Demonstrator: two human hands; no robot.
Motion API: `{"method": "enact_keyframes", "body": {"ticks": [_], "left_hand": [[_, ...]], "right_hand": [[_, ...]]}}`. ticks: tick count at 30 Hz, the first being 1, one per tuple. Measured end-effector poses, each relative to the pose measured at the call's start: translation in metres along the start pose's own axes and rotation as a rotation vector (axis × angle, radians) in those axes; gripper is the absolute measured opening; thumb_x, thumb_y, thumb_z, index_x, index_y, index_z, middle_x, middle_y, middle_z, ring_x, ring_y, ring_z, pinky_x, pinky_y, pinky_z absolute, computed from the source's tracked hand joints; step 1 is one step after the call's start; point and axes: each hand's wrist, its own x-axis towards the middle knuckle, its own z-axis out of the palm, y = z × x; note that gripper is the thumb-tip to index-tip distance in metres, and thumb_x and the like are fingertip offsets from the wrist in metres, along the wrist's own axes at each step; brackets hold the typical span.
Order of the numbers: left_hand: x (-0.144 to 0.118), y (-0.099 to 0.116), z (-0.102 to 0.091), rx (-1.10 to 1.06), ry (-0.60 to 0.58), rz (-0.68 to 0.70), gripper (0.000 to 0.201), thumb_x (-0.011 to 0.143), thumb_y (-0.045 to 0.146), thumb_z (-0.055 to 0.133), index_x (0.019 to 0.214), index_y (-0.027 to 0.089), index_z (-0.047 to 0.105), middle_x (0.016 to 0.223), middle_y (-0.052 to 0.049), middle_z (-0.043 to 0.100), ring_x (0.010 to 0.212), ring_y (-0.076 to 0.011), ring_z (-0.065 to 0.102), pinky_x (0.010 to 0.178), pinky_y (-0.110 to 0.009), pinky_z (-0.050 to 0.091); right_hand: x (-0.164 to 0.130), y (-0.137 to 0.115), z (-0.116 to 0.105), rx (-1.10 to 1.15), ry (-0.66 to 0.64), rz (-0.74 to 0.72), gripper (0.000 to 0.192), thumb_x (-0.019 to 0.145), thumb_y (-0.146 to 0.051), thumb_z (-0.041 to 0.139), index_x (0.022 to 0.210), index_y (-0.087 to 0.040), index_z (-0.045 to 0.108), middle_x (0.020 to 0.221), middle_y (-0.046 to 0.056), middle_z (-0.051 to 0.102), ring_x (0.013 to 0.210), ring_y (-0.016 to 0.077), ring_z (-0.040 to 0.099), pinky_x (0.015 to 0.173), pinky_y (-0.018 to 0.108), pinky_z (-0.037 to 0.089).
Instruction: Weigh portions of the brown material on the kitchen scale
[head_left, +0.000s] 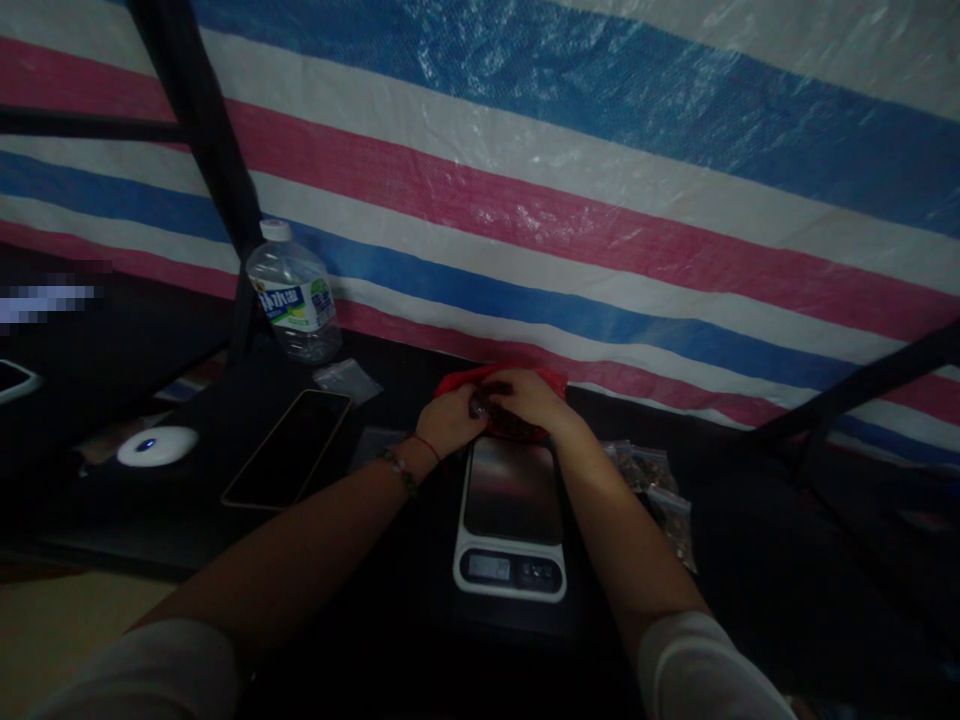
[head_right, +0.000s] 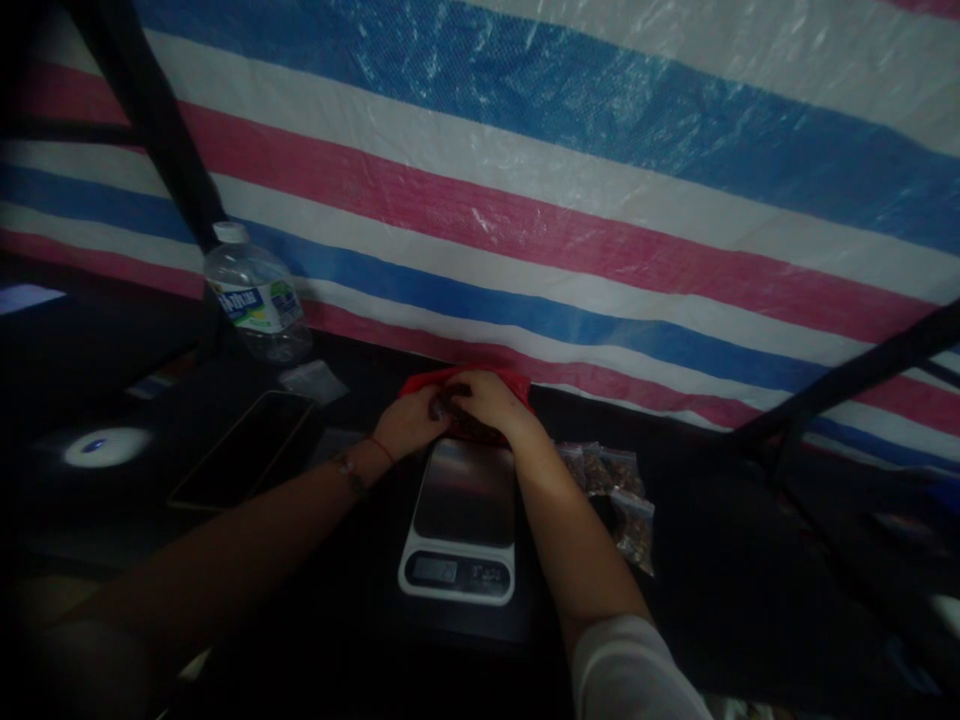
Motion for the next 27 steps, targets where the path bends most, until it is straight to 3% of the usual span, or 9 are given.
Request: {"method": "enact_keyframes", "body": {"ticks": [8, 11, 21, 27], "left_hand": [[-0.0017, 0.0058, -0.0049, -0.017, -0.029, 0.008, 0.037, 0.084, 0.040, 0.052, 0.116, 0.020, 0.056, 0.101, -0.008, 0.069, 0.092, -0.0227, 0.067, 0.078, -0.029, 0.049], [-0.0005, 0.0045, -0.0030, -0.019, -0.019, 0.007, 0.037, 0.084, 0.040, 0.052, 0.114, 0.019, 0.056, 0.101, -0.009, 0.069, 0.091, -0.0230, 0.067, 0.076, -0.029, 0.050], [0.0024, -0.0038, 0.0024, -0.089, 0.041, -0.014, 0.038, 0.082, 0.039, 0.055, 0.114, 0.020, 0.052, 0.100, -0.009, 0.069, 0.091, -0.0241, 0.067, 0.075, -0.030, 0.050], [0.0013, -0.0024, 0.0000, -0.109, 0.071, -0.021, 0.034, 0.082, 0.038, 0.054, 0.112, 0.020, 0.051, 0.098, -0.008, 0.069, 0.088, -0.0243, 0.067, 0.072, -0.030, 0.050]], "right_hand": [[0.0033, -0.0022, 0.0078, 0.024, 0.102, 0.013, 0.026, 0.075, -0.007, 0.060, 0.096, -0.018, 0.070, 0.099, 0.005, 0.069, 0.095, 0.0175, 0.061, 0.088, 0.031, 0.046], [0.0033, -0.0037, 0.0092, 0.100, 0.062, -0.003, 0.024, 0.079, -0.007, 0.056, 0.096, -0.018, 0.070, 0.097, 0.004, 0.070, 0.090, 0.0153, 0.062, 0.085, 0.028, 0.047], [0.0040, -0.0026, 0.0032, 0.101, 0.163, -0.073, 0.041, 0.079, -0.001, 0.042, 0.103, -0.019, 0.069, 0.108, 0.005, 0.068, 0.105, 0.0158, 0.059, 0.097, 0.031, 0.042], [0.0047, 0.0029, 0.0075, 0.099, 0.191, -0.096, 0.044, 0.077, 0.000, 0.039, 0.104, -0.018, 0.069, 0.108, 0.005, 0.069, 0.103, 0.0151, 0.060, 0.097, 0.030, 0.043]]}}
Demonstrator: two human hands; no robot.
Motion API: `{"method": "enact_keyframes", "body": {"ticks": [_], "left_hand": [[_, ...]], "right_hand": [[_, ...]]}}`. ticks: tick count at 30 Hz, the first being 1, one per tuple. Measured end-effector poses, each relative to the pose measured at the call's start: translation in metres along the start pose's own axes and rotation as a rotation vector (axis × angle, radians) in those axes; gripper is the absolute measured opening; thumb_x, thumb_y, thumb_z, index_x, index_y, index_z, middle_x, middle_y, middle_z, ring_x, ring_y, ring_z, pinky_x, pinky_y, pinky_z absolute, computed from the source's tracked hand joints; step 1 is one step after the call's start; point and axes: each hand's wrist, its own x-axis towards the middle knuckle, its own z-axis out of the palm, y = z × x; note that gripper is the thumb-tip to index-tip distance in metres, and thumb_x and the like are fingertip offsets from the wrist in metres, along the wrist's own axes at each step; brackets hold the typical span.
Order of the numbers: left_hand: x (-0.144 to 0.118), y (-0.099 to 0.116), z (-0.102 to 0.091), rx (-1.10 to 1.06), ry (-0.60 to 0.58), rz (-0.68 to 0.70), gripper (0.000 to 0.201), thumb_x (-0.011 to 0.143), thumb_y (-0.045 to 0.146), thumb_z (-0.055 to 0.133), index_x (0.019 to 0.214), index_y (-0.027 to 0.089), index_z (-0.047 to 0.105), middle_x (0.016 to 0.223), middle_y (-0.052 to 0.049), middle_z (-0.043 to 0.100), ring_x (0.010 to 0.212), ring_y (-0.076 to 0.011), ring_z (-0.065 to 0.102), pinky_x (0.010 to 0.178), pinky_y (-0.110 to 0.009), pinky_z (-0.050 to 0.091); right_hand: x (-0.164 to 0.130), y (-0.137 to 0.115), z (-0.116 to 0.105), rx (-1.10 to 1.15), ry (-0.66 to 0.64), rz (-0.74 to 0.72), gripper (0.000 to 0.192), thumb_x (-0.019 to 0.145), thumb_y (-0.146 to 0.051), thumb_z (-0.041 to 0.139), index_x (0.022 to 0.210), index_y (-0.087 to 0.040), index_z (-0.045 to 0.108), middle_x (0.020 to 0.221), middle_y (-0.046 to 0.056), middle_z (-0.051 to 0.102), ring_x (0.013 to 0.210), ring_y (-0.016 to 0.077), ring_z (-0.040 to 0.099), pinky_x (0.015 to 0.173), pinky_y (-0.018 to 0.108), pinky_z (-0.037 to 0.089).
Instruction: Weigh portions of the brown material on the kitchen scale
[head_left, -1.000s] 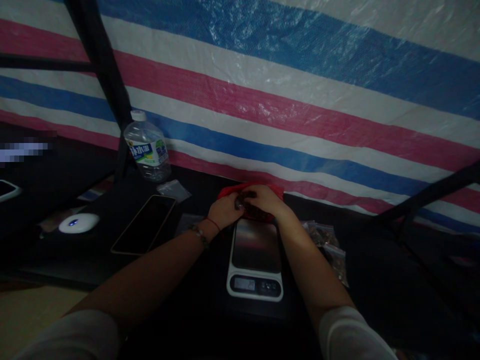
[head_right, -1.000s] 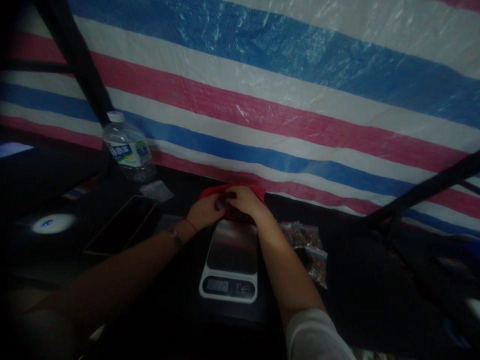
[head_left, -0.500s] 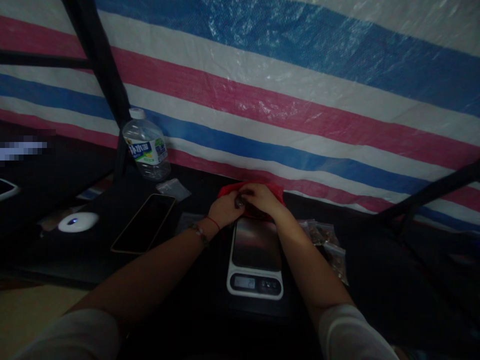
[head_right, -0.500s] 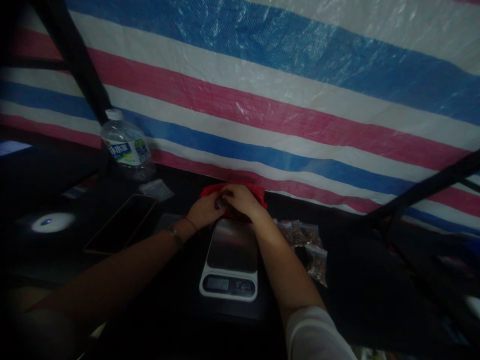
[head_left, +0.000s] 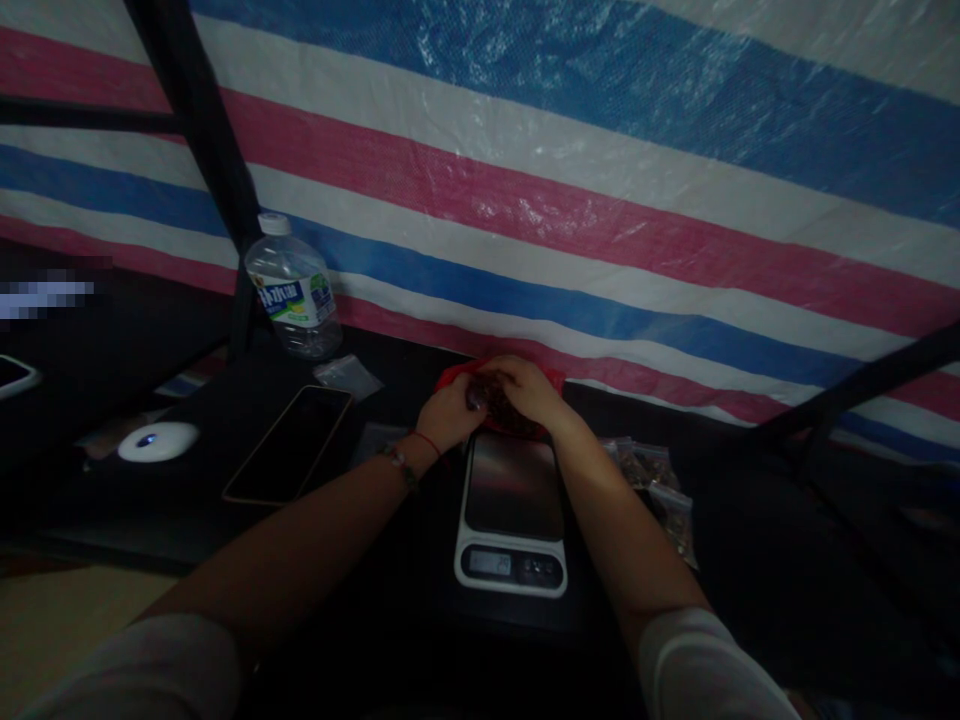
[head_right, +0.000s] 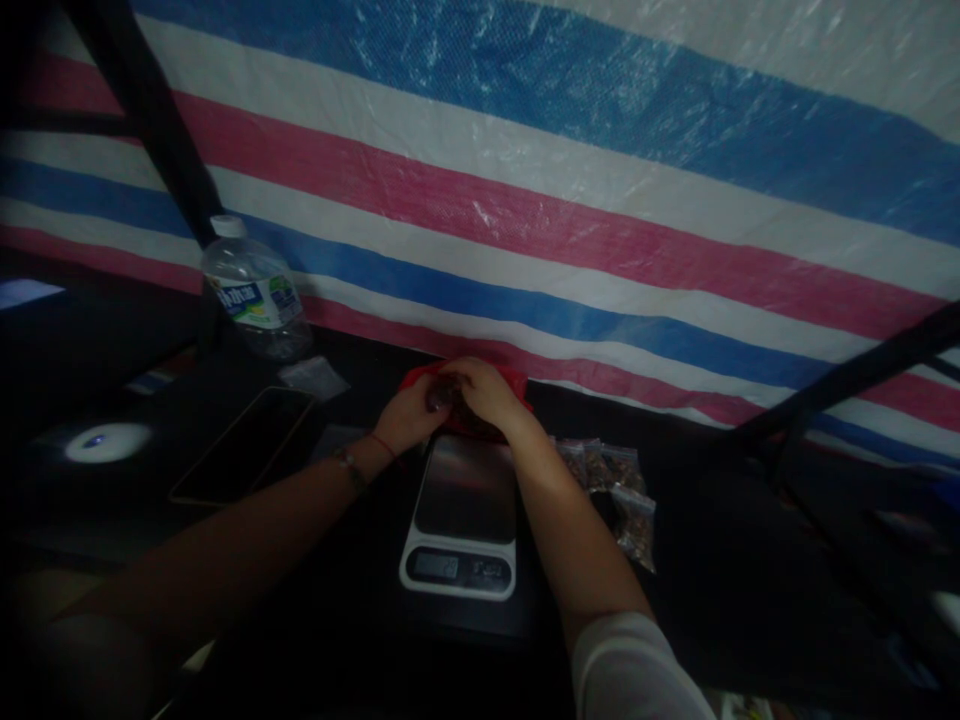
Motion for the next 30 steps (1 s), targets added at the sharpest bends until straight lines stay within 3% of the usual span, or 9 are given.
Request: {"method": "enact_keyframes", "body": {"ticks": [10, 13, 16, 20, 24, 30], "left_hand": [[-0.002, 0.001, -0.002, -0.062, 0.058, 0.068, 0.049, 0.084, 0.035, 0.056, 0.130, 0.024, 0.045, 0.109, -0.007, 0.067, 0.101, -0.0238, 0.065, 0.086, -0.031, 0.049], [-0.003, 0.003, -0.003, -0.066, 0.088, 0.075, 0.049, 0.084, 0.036, 0.055, 0.131, 0.025, 0.043, 0.109, -0.007, 0.067, 0.098, -0.0236, 0.066, 0.083, -0.031, 0.050], [-0.003, 0.003, -0.004, -0.024, 0.025, 0.007, 0.045, 0.086, 0.040, 0.053, 0.126, 0.022, 0.046, 0.099, -0.008, 0.068, 0.089, -0.0248, 0.068, 0.074, -0.031, 0.051], [-0.003, 0.002, -0.003, 0.005, -0.015, 0.003, 0.043, 0.086, 0.042, 0.052, 0.124, 0.022, 0.048, 0.096, -0.008, 0.069, 0.087, -0.0254, 0.068, 0.071, -0.030, 0.051], [-0.003, 0.002, -0.002, -0.015, -0.003, 0.026, 0.041, 0.085, 0.039, 0.054, 0.122, 0.021, 0.050, 0.102, -0.008, 0.068, 0.092, -0.0241, 0.068, 0.077, -0.030, 0.051], [-0.001, 0.000, 0.002, -0.060, 0.044, 0.105, 0.040, 0.083, 0.032, 0.057, 0.122, 0.021, 0.053, 0.115, -0.008, 0.065, 0.104, -0.0218, 0.063, 0.090, -0.030, 0.049]], "right_hand": [[0.000, 0.004, -0.005, -0.144, 0.028, 0.057, 0.045, 0.077, 0.001, 0.039, 0.105, -0.017, 0.069, 0.111, 0.006, 0.069, 0.108, 0.0172, 0.060, 0.099, 0.032, 0.042], [-0.004, 0.009, -0.006, -0.272, -0.130, 0.196, 0.041, 0.082, -0.006, 0.043, 0.114, -0.016, 0.066, 0.117, 0.010, 0.067, 0.109, 0.0208, 0.060, 0.097, 0.032, 0.043], [-0.010, 0.013, -0.005, -0.304, -0.362, 0.286, 0.043, 0.082, -0.019, 0.056, 0.125, -0.019, 0.059, 0.120, 0.010, 0.065, 0.104, 0.0228, 0.062, 0.090, 0.030, 0.047], [-0.012, 0.016, -0.003, -0.355, -0.493, 0.342, 0.044, 0.075, -0.020, 0.068, 0.118, -0.020, 0.064, 0.114, 0.009, 0.068, 0.098, 0.0212, 0.064, 0.085, 0.026, 0.047], [-0.009, 0.021, -0.001, -0.441, -0.483, 0.414, 0.032, 0.077, -0.014, 0.060, 0.108, -0.020, 0.069, 0.107, 0.009, 0.070, 0.092, 0.0202, 0.066, 0.079, 0.026, 0.047], [-0.007, 0.027, 0.001, -0.428, -0.398, 0.456, 0.032, 0.075, -0.007, 0.057, 0.098, -0.021, 0.073, 0.097, 0.007, 0.073, 0.086, 0.0185, 0.067, 0.077, 0.024, 0.047]]}}
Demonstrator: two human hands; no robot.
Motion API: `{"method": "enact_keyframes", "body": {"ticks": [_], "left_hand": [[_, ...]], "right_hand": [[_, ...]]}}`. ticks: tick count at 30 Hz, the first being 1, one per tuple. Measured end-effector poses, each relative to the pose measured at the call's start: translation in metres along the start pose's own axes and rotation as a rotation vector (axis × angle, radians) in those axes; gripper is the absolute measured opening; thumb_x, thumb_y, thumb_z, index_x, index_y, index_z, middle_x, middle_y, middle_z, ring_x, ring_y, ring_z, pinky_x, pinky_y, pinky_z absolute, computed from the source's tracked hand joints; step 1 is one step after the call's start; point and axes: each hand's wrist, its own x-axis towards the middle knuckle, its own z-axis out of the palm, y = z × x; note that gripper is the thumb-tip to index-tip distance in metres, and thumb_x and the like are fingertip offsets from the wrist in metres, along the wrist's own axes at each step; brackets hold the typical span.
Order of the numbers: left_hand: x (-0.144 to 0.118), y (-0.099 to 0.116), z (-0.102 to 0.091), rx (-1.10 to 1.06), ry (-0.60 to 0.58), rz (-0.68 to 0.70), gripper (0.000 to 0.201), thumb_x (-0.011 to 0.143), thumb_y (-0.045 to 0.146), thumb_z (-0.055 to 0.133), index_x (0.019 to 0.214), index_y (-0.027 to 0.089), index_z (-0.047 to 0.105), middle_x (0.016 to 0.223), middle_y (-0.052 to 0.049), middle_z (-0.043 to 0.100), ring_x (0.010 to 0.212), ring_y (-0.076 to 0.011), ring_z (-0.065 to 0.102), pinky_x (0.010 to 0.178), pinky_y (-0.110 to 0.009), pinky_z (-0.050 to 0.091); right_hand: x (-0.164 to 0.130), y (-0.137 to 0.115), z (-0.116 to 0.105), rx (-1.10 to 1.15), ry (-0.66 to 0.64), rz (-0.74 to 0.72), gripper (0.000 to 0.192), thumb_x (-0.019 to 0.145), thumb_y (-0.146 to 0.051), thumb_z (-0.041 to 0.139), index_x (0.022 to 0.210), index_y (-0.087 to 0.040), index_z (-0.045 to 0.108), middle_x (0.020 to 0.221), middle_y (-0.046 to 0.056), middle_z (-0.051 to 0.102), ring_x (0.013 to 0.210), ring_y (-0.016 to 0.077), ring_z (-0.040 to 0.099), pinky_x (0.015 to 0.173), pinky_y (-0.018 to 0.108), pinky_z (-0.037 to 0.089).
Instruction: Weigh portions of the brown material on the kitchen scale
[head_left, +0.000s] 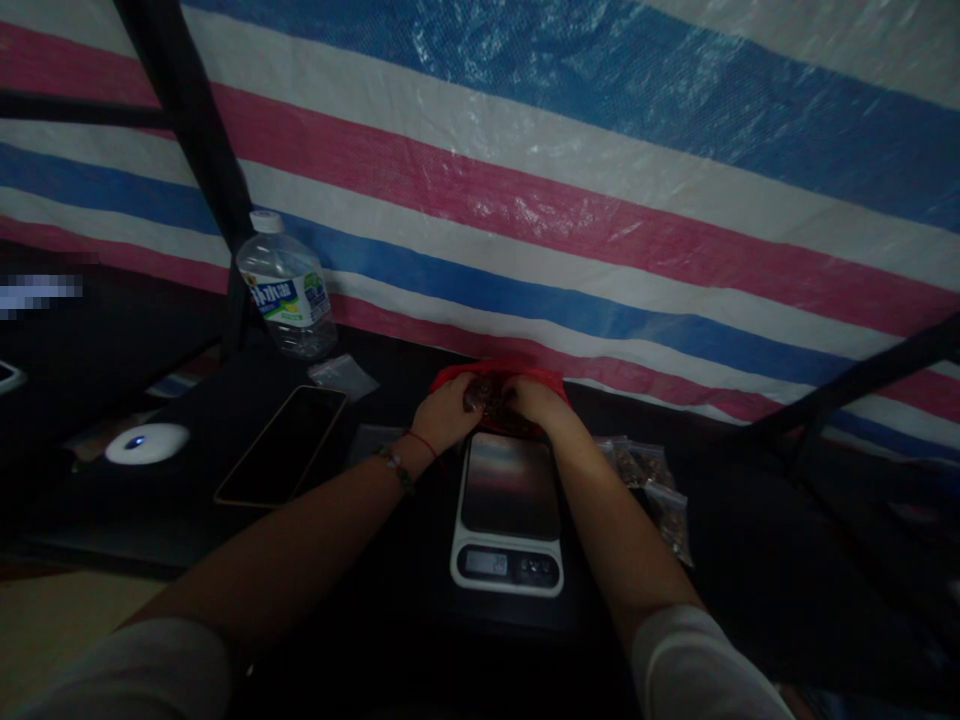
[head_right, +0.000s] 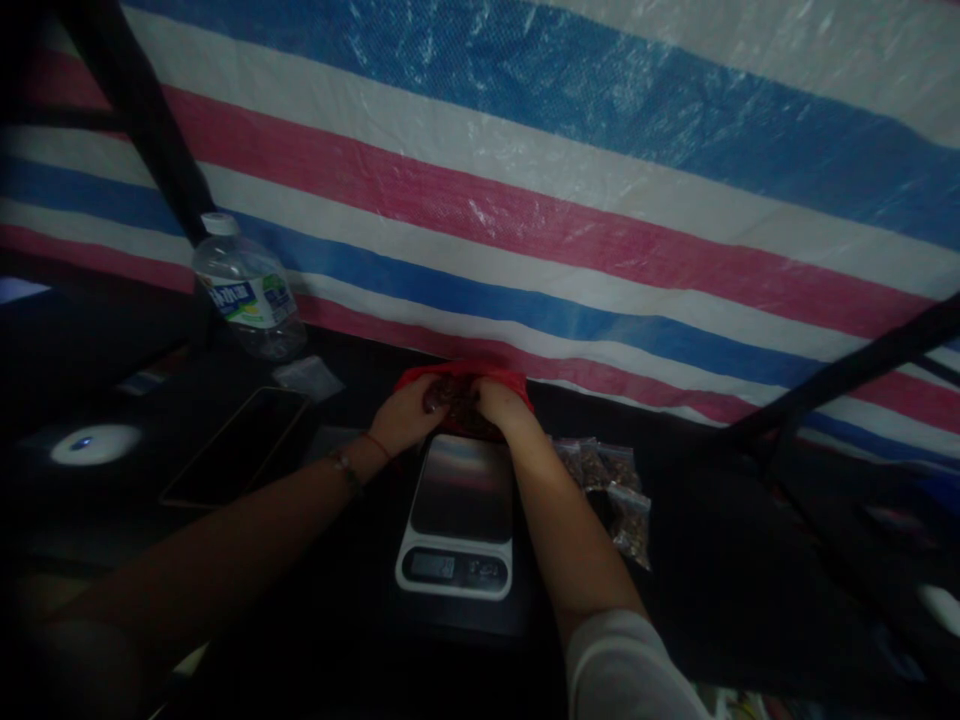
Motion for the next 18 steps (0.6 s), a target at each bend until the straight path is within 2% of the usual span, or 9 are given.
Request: {"method": "enact_keyframes", "body": {"ticks": [5, 11, 15, 18], "left_hand": [[0.001, -0.002, 0.002, 0.009, -0.036, 0.016, 0.042, 0.082, 0.031, 0.058, 0.122, 0.021, 0.055, 0.114, -0.007, 0.066, 0.103, -0.0225, 0.064, 0.089, -0.030, 0.049], [0.002, -0.001, 0.000, 0.014, -0.064, 0.042, 0.035, 0.083, 0.030, 0.054, 0.117, 0.022, 0.059, 0.110, -0.006, 0.068, 0.099, -0.0219, 0.065, 0.087, -0.029, 0.049], [0.003, 0.000, 0.000, 0.003, -0.070, 0.042, 0.032, 0.084, 0.029, 0.052, 0.114, 0.021, 0.060, 0.106, -0.007, 0.068, 0.095, -0.0207, 0.066, 0.082, -0.029, 0.050], [0.003, 0.000, 0.000, -0.009, -0.070, 0.029, 0.034, 0.084, 0.031, 0.052, 0.116, 0.021, 0.059, 0.107, -0.007, 0.068, 0.095, -0.0206, 0.066, 0.084, -0.029, 0.050]], "right_hand": [[-0.002, -0.005, -0.007, 0.157, 0.186, 0.009, 0.024, 0.077, -0.008, 0.057, 0.090, -0.019, 0.074, 0.090, 0.006, 0.073, 0.082, 0.0176, 0.066, 0.075, 0.024, 0.047], [-0.003, -0.020, -0.007, 0.437, 0.443, -0.223, 0.015, 0.079, -0.013, 0.061, 0.086, -0.016, 0.073, 0.088, 0.005, 0.072, 0.082, 0.0160, 0.064, 0.076, 0.025, 0.046], [-0.005, -0.026, -0.004, 0.395, 0.403, -0.374, 0.016, 0.081, -0.012, 0.059, 0.087, -0.018, 0.073, 0.090, 0.004, 0.071, 0.084, 0.0156, 0.063, 0.080, 0.027, 0.045], [-0.006, -0.025, -0.007, 0.348, 0.407, -0.397, 0.018, 0.084, -0.012, 0.056, 0.089, -0.018, 0.072, 0.092, 0.005, 0.072, 0.087, 0.0163, 0.062, 0.083, 0.029, 0.045]]}}
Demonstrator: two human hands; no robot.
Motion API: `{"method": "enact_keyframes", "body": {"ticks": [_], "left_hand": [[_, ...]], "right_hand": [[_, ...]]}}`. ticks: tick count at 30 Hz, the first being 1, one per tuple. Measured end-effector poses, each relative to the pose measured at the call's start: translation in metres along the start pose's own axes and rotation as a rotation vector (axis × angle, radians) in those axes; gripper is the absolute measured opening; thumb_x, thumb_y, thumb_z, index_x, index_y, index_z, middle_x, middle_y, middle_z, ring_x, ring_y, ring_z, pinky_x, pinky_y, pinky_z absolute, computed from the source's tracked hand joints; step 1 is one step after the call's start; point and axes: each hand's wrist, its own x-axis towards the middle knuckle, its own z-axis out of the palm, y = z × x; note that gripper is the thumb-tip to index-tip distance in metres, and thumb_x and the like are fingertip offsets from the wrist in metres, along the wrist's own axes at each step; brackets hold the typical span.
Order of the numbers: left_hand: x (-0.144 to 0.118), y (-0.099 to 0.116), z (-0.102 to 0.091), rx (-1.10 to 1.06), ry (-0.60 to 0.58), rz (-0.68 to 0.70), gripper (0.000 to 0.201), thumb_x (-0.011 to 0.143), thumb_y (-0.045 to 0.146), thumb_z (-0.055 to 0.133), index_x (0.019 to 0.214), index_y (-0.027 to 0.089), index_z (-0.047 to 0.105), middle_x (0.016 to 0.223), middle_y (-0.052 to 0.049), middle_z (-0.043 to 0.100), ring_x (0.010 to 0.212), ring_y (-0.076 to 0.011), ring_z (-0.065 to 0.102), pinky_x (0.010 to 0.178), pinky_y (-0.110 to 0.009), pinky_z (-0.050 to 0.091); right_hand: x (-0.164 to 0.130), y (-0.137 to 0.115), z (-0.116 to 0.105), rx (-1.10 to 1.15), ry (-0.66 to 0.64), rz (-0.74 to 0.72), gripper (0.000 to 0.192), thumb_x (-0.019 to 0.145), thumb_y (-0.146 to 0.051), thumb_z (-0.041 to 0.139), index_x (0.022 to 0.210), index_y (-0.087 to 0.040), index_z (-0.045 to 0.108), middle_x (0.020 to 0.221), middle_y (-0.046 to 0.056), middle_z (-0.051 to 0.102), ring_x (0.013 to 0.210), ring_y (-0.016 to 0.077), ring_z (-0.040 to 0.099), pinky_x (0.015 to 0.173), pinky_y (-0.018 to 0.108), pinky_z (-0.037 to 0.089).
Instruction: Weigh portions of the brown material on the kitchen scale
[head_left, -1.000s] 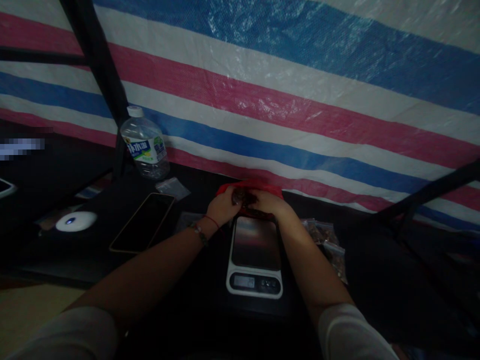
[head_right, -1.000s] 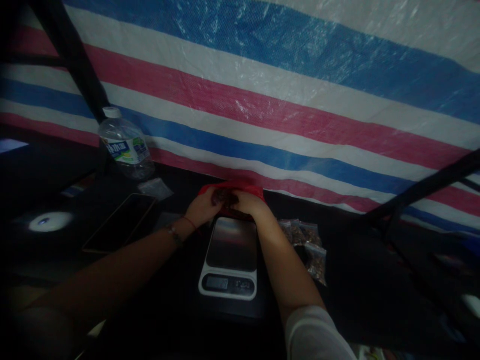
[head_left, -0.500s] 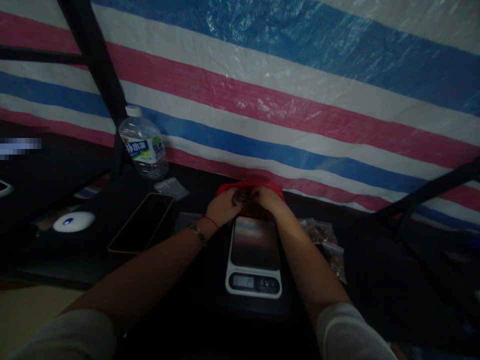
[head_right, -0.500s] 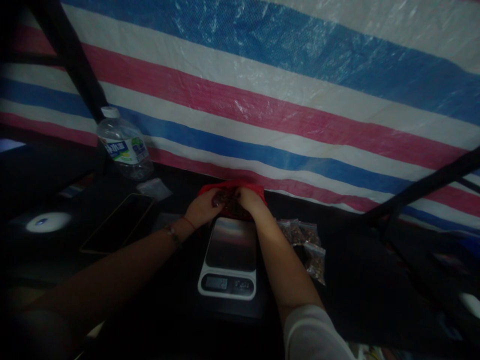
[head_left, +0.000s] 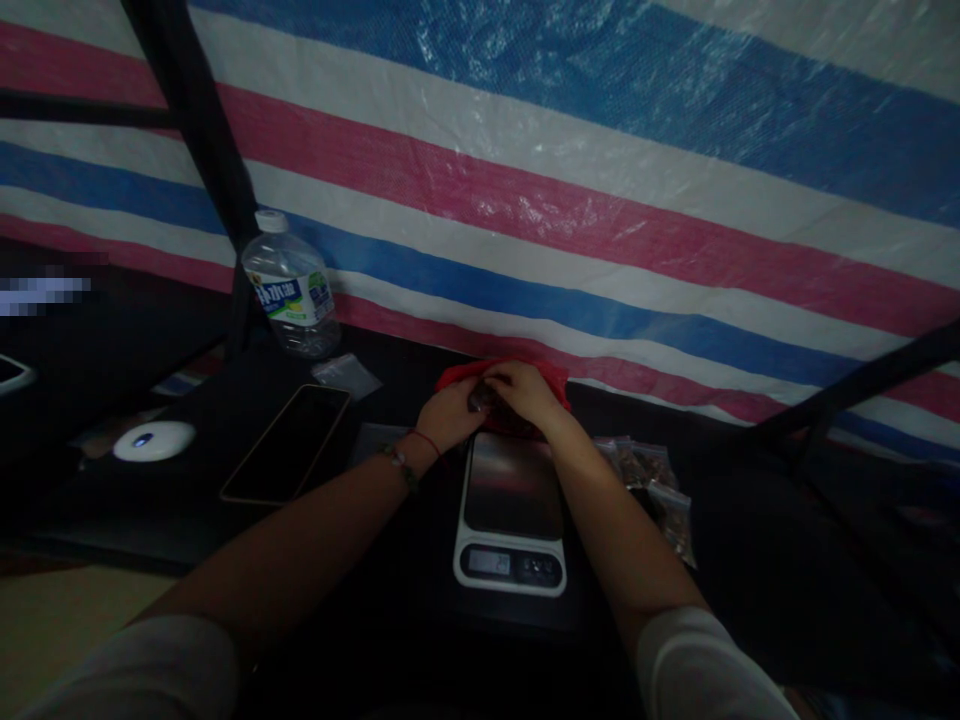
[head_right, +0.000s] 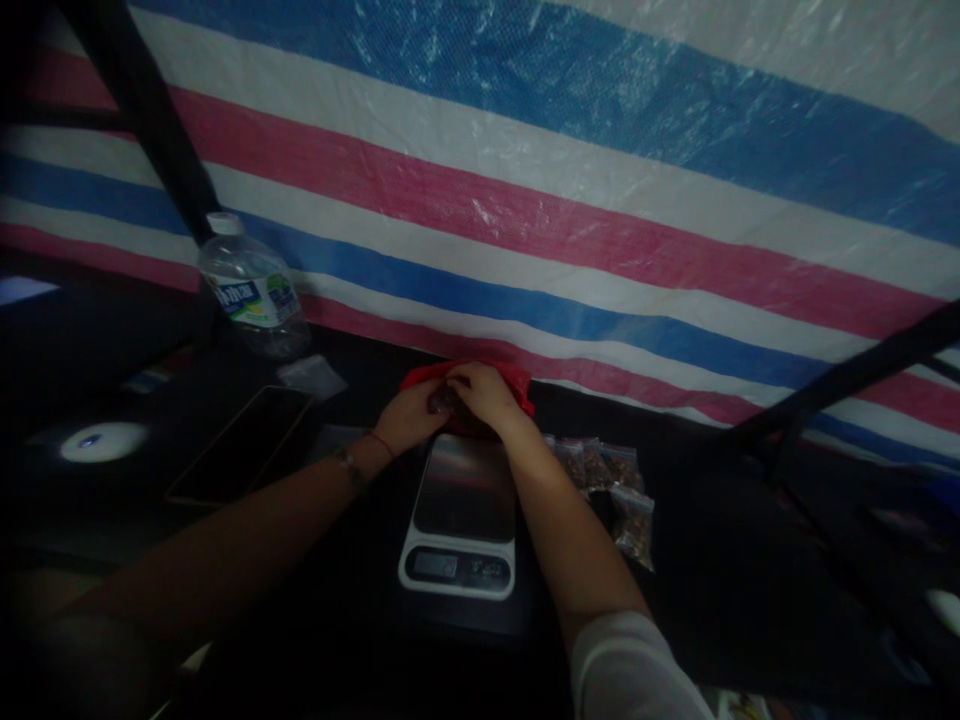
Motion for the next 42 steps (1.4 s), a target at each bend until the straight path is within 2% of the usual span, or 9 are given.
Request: {"method": "enact_keyframes", "body": {"ticks": [3, 8, 12, 17, 19, 26, 29, 34, 42], "left_hand": [[-0.001, 0.001, -0.001, -0.012, -0.004, -0.023, 0.039, 0.083, 0.032, 0.055, 0.120, 0.022, 0.058, 0.110, -0.007, 0.068, 0.099, -0.0210, 0.065, 0.088, -0.030, 0.049], [-0.001, 0.002, -0.003, -0.034, -0.008, -0.038, 0.035, 0.083, 0.033, 0.054, 0.116, 0.022, 0.059, 0.107, -0.007, 0.069, 0.097, -0.0220, 0.065, 0.085, -0.030, 0.050], [0.000, 0.001, -0.001, -0.037, 0.013, -0.038, 0.038, 0.082, 0.031, 0.057, 0.119, 0.023, 0.057, 0.110, -0.006, 0.068, 0.098, -0.0219, 0.065, 0.086, -0.030, 0.050], [-0.001, -0.001, 0.001, -0.044, 0.065, -0.016, 0.036, 0.082, 0.031, 0.057, 0.117, 0.022, 0.057, 0.110, -0.006, 0.068, 0.099, -0.0212, 0.065, 0.086, -0.029, 0.050], [-0.001, -0.001, 0.001, -0.048, 0.069, -0.007, 0.036, 0.081, 0.030, 0.057, 0.117, 0.022, 0.056, 0.111, -0.006, 0.067, 0.099, -0.0207, 0.065, 0.086, -0.028, 0.050], [-0.001, -0.001, 0.001, -0.030, 0.045, -0.035, 0.038, 0.080, 0.031, 0.059, 0.117, 0.023, 0.056, 0.111, -0.005, 0.067, 0.098, -0.0216, 0.065, 0.083, -0.028, 0.050], [-0.001, -0.001, 0.000, -0.013, 0.023, -0.032, 0.039, 0.080, 0.028, 0.058, 0.119, 0.022, 0.056, 0.112, -0.006, 0.067, 0.099, -0.0219, 0.065, 0.084, -0.029, 0.050], [-0.001, 0.002, -0.003, -0.006, -0.024, -0.005, 0.039, 0.081, 0.027, 0.057, 0.119, 0.022, 0.056, 0.110, -0.006, 0.067, 0.099, -0.0215, 0.065, 0.086, -0.030, 0.049], [-0.001, 0.003, -0.001, -0.015, -0.028, -0.039, 0.041, 0.081, 0.032, 0.059, 0.119, 0.020, 0.056, 0.109, -0.008, 0.068, 0.100, -0.0225, 0.065, 0.087, -0.030, 0.049]], "right_hand": [[0.000, 0.000, -0.004, -0.017, 0.005, 0.009, 0.020, 0.085, -0.013, 0.055, 0.093, -0.018, 0.073, 0.096, 0.006, 0.072, 0.091, 0.0171, 0.062, 0.085, 0.029, 0.044], [-0.001, -0.004, -0.009, -0.011, -0.175, 0.064, 0.026, 0.084, -0.010, 0.052, 0.097, -0.019, 0.072, 0.099, 0.003, 0.072, 0.092, 0.0152, 0.064, 0.086, 0.025, 0.046], [-0.002, -0.006, -0.019, -0.201, -0.121, 0.172, 0.031, 0.084, -0.008, 0.048, 0.103, -0.018, 0.071, 0.109, 0.006, 0.070, 0.102, 0.0175, 0.062, 0.093, 0.027, 0.044], [-0.011, -0.009, -0.022, -0.279, -0.529, 0.357, 0.032, 0.073, -0.027, 0.069, 0.104, -0.018, 0.071, 0.095, 0.008, 0.073, 0.079, 0.0201, 0.066, 0.068, 0.025, 0.048], [-0.013, -0.011, -0.018, -0.305, -0.607, 0.408, 0.031, 0.071, -0.026, 0.071, 0.101, -0.018, 0.072, 0.086, 0.007, 0.073, 0.069, 0.0190, 0.065, 0.063, 0.025, 0.047], [-0.008, -0.008, -0.018, -0.354, -0.485, 0.400, 0.022, 0.074, -0.008, 0.059, 0.086, -0.017, 0.074, 0.083, 0.007, 0.072, 0.072, 0.0172, 0.064, 0.068, 0.024, 0.044], [-0.004, -0.002, -0.020, -0.312, -0.309, 0.359, 0.022, 0.074, -0.007, 0.058, 0.086, -0.018, 0.073, 0.089, 0.006, 0.072, 0.081, 0.0171, 0.064, 0.074, 0.024, 0.045], [-0.001, -0.007, -0.011, -0.109, -0.035, 0.120, 0.016, 0.079, -0.012, 0.059, 0.088, -0.018, 0.070, 0.092, 0.003, 0.070, 0.088, 0.0158, 0.061, 0.082, 0.025, 0.044], [-0.001, -0.016, -0.005, 0.056, -0.063, 0.041, 0.024, 0.087, -0.011, 0.050, 0.097, -0.019, 0.070, 0.101, 0.004, 0.070, 0.094, 0.0151, 0.062, 0.088, 0.027, 0.044]]}}
